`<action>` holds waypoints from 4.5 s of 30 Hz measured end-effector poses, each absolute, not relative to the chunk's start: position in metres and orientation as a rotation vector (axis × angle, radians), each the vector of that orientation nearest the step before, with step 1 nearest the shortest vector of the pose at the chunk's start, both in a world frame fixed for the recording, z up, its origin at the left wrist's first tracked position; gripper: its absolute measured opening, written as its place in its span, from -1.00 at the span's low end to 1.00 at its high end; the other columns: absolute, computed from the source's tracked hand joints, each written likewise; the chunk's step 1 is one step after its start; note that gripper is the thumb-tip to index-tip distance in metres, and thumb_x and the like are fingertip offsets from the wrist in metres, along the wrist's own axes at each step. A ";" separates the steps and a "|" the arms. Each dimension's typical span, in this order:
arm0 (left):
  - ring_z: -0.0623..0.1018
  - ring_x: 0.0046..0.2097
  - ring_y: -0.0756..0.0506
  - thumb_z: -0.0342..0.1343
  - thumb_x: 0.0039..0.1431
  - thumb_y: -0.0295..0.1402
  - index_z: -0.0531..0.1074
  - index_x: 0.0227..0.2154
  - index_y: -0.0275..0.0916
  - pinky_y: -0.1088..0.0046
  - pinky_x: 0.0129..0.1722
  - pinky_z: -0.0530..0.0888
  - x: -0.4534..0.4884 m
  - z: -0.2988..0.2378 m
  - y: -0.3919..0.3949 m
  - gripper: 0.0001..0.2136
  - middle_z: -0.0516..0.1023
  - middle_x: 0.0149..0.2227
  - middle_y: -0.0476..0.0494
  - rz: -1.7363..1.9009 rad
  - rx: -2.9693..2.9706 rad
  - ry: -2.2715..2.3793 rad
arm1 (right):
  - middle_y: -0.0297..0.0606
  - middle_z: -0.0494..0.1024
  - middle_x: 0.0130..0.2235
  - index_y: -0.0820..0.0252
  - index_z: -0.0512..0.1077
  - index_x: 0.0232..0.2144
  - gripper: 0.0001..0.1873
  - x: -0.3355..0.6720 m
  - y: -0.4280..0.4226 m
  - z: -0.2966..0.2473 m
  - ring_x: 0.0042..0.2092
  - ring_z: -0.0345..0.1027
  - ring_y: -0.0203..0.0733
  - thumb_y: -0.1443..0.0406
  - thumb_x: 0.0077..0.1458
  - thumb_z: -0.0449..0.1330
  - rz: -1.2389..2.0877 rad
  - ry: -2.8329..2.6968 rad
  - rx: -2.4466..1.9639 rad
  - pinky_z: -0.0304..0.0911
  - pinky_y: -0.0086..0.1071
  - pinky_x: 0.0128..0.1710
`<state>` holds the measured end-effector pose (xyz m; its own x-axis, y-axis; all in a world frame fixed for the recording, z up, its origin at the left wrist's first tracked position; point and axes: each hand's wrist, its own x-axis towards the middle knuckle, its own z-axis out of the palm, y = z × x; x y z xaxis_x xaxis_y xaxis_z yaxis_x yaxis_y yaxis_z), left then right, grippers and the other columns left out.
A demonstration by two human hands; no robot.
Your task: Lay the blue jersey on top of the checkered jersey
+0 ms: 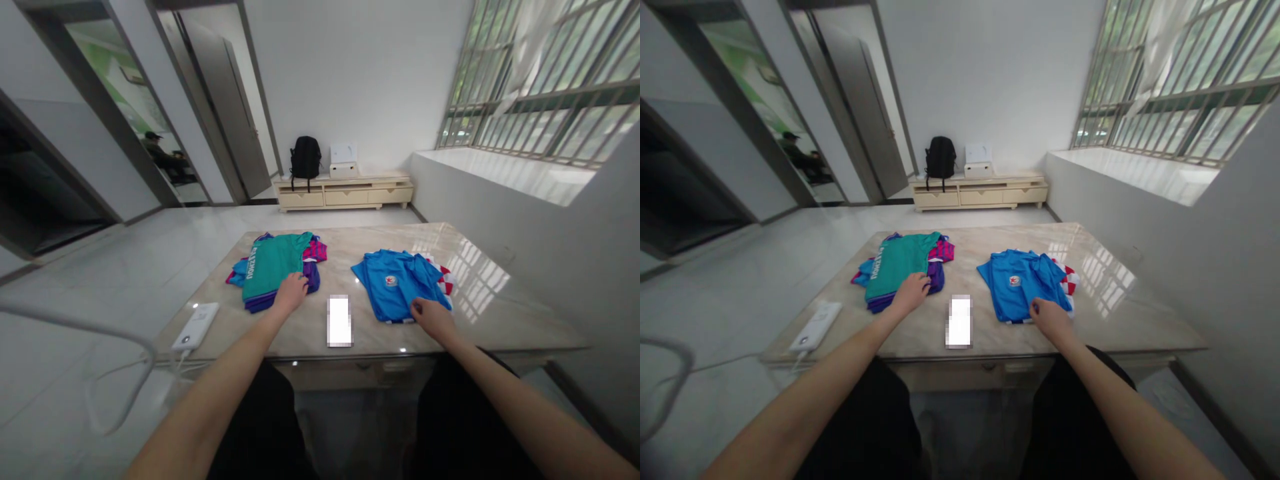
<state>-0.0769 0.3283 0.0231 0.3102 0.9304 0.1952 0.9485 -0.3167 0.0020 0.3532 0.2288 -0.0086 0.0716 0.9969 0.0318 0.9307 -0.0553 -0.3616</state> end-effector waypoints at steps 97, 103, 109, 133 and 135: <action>0.56 -0.05 -0.14 0.20 0.33 -0.23 0.50 -0.15 -0.29 0.18 0.01 0.52 -0.125 0.006 0.361 -0.79 0.55 -0.04 -0.19 -0.343 -2.156 -2.317 | -0.13 0.69 -0.05 0.20 0.55 0.02 -0.58 0.220 0.231 -0.045 -0.46 0.41 -0.25 0.11 0.23 0.16 1.473 -1.668 -1.163 0.30 -0.34 -0.43; 0.56 -0.07 -0.13 0.16 0.35 -0.20 0.51 -0.22 -0.29 0.18 -0.01 0.52 -0.123 0.010 0.359 -0.77 0.56 -0.06 -0.18 -0.295 -2.137 -2.333 | -0.13 0.71 -0.10 0.22 0.54 0.05 -0.55 0.220 0.231 -0.044 -0.46 0.41 -0.23 0.11 0.23 0.15 1.455 -1.667 -1.178 0.29 -0.36 -0.45; 0.57 -0.07 -0.13 0.13 0.38 -0.20 0.51 -0.23 -0.29 0.18 0.00 0.51 -0.123 0.010 0.360 -0.77 0.57 -0.08 -0.16 -0.276 -2.119 -2.331 | -0.13 0.70 -0.09 0.21 0.54 0.06 -0.55 0.220 0.231 -0.042 -0.49 0.38 -0.27 0.12 0.21 0.16 1.439 -1.674 -1.186 0.26 -0.37 -0.47; 0.57 -0.02 -0.14 0.11 0.40 -0.19 0.52 -0.22 -0.29 0.15 0.05 0.51 -0.126 0.005 0.364 -0.75 0.59 -0.08 -0.17 -0.235 -2.093 -2.308 | -0.10 0.69 -0.17 0.25 0.58 -0.03 -0.53 0.218 0.231 -0.040 -0.48 0.40 -0.22 0.04 0.21 0.18 1.380 -1.672 -1.217 0.22 -0.34 -0.48; 0.57 -0.02 -0.14 0.10 0.40 -0.18 0.52 -0.22 -0.28 0.16 0.05 0.50 -0.125 0.006 0.364 -0.75 0.59 -0.08 -0.17 -0.236 -2.085 -2.311 | -0.11 0.69 -0.17 0.24 0.58 -0.03 -0.53 0.218 0.230 -0.040 -0.48 0.41 -0.21 0.04 0.21 0.17 1.382 -1.672 -1.220 0.23 -0.35 -0.48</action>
